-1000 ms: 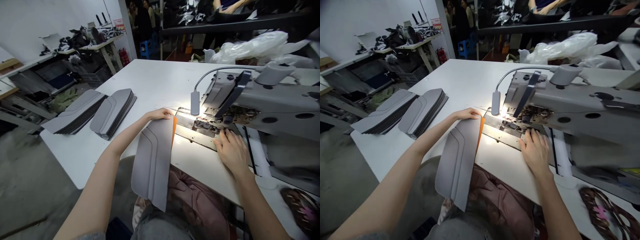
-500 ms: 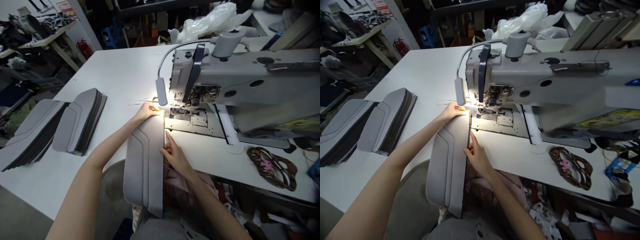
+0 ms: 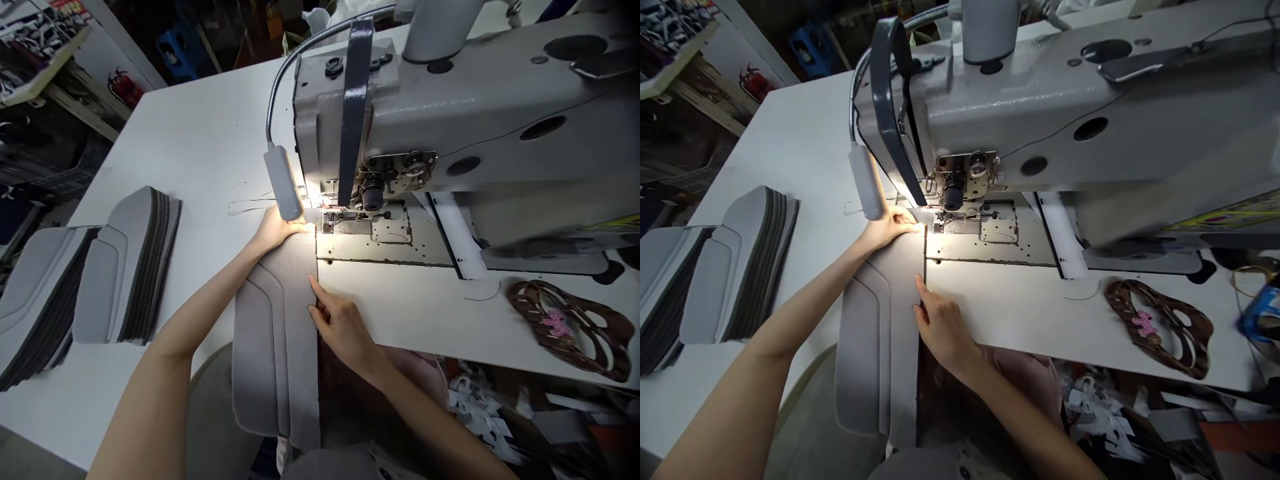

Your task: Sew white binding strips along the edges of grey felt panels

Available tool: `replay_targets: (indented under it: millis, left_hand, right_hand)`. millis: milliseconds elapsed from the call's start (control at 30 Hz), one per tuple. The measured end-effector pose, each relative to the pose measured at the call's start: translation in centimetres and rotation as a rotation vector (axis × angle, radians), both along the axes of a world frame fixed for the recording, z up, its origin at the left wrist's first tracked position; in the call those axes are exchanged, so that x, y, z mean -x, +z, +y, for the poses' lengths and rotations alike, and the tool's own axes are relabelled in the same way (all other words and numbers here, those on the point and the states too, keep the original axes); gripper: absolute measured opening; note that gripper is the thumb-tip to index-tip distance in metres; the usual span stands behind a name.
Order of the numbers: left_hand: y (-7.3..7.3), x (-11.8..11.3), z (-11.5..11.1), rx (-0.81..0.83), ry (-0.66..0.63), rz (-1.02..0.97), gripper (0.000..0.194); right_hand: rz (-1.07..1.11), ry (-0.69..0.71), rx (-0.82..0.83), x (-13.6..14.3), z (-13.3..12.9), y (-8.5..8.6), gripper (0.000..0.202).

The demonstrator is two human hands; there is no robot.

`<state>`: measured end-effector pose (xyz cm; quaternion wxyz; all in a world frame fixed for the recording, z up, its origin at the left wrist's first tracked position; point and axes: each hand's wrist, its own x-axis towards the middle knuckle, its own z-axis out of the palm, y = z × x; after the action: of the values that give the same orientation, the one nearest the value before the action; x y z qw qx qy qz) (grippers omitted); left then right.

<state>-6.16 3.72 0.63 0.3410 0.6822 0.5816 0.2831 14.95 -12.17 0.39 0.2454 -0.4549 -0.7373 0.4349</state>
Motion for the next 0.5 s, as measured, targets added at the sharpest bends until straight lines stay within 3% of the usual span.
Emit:
replay_targets:
  millis: [200, 333, 500]
  left_hand:
    - [-0.2, -0.1, 0.2, 0.054, 0.009, -0.061, 0.034]
    - [-0.2, -2.0, 0.8, 0.021, 0.088, -0.143, 0.04]
    - [-0.5, -3.8, 1.7, 0.11, 0.168, -0.164, 0.047]
  right_hand:
    - [-0.002, 0.002, -0.041, -0.1, 0.2, -0.3, 0.057]
    - [-0.002, -0.014, -0.071, -1.1, 0.6, -0.3, 0.057]
    - [0.001, -0.043, -0.06, -2.1, 0.9, 0.0, 0.056]
